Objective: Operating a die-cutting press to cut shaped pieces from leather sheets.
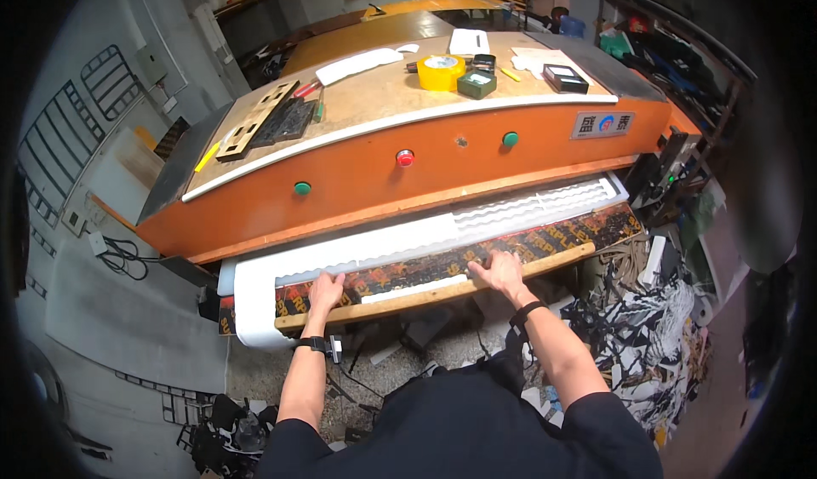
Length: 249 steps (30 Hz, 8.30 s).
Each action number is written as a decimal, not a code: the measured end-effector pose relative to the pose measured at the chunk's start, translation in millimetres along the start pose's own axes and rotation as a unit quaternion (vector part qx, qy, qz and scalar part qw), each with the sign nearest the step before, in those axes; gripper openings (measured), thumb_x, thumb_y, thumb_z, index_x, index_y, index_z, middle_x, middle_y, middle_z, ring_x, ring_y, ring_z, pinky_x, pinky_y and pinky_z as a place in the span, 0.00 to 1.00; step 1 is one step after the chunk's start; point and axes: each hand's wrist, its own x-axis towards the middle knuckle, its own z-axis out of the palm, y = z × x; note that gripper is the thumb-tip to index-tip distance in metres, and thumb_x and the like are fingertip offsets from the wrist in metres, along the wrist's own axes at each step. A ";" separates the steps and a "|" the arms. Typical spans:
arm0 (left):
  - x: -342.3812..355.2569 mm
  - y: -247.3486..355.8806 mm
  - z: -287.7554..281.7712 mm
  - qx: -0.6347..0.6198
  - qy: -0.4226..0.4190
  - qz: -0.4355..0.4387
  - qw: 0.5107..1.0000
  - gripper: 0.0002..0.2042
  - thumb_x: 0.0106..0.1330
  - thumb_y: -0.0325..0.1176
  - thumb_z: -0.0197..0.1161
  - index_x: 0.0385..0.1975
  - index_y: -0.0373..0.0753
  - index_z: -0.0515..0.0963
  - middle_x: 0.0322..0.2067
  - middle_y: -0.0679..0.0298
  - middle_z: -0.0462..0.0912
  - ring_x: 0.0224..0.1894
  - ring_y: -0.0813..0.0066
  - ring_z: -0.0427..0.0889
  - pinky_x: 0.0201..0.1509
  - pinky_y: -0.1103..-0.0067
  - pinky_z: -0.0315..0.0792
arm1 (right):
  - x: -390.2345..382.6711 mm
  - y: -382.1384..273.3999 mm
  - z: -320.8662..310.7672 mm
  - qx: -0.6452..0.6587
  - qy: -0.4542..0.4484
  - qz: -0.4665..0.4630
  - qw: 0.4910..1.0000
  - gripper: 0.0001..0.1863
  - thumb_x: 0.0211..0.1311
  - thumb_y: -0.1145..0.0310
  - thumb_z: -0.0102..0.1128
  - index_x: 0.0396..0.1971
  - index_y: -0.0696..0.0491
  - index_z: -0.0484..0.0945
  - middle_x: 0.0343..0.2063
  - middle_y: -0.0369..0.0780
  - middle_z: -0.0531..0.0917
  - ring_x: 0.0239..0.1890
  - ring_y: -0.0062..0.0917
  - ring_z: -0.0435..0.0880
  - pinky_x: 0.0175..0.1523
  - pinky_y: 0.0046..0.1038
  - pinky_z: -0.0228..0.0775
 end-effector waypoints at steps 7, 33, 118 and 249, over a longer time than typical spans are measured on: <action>59.2 0.9 3.3 -0.050 0.108 0.171 0.978 0.25 0.76 0.38 0.68 0.68 0.30 0.78 0.68 0.38 0.82 0.73 0.39 0.78 0.75 0.57 0.73 | 27.7 -16.7 18.5 0.017 0.096 -0.111 0.989 0.24 0.66 0.42 0.74 0.36 0.52 0.88 0.41 0.45 0.87 0.54 0.42 0.82 0.66 0.48 0.68; 280.1 50.7 40.9 0.127 0.058 0.112 0.984 0.29 0.89 0.51 0.45 0.86 0.53 0.64 0.88 0.66 0.59 0.89 0.53 0.52 0.91 0.47 0.44 | 329.6 -152.5 23.4 -0.077 -0.104 -0.251 0.959 0.63 0.48 0.46 0.91 0.83 0.48 0.65 0.81 0.43 0.70 0.83 0.47 0.66 0.88 0.50 0.55; -27.4 96.7 14.1 -0.074 -0.177 0.122 0.974 0.13 0.72 0.37 0.75 0.49 0.37 0.86 0.51 0.52 0.78 0.59 0.48 0.77 0.61 0.56 0.74 | 47.2 -59.0 -26.1 0.047 -0.193 0.015 0.980 0.15 0.68 0.64 0.77 0.47 0.55 0.83 0.48 0.48 0.84 0.48 0.53 0.88 0.52 0.52 0.82; 4.9 357.0 13.7 -0.493 -0.427 0.250 0.716 0.12 0.87 0.34 0.58 0.57 0.30 0.79 0.35 0.58 0.92 0.32 0.78 0.87 0.38 0.77 0.78 | 46.2 -78.6 -147.3 0.594 0.201 0.122 0.770 0.22 0.69 0.82 0.77 0.60 0.61 0.80 0.39 0.33 0.86 0.40 0.12 0.84 0.45 0.16 0.79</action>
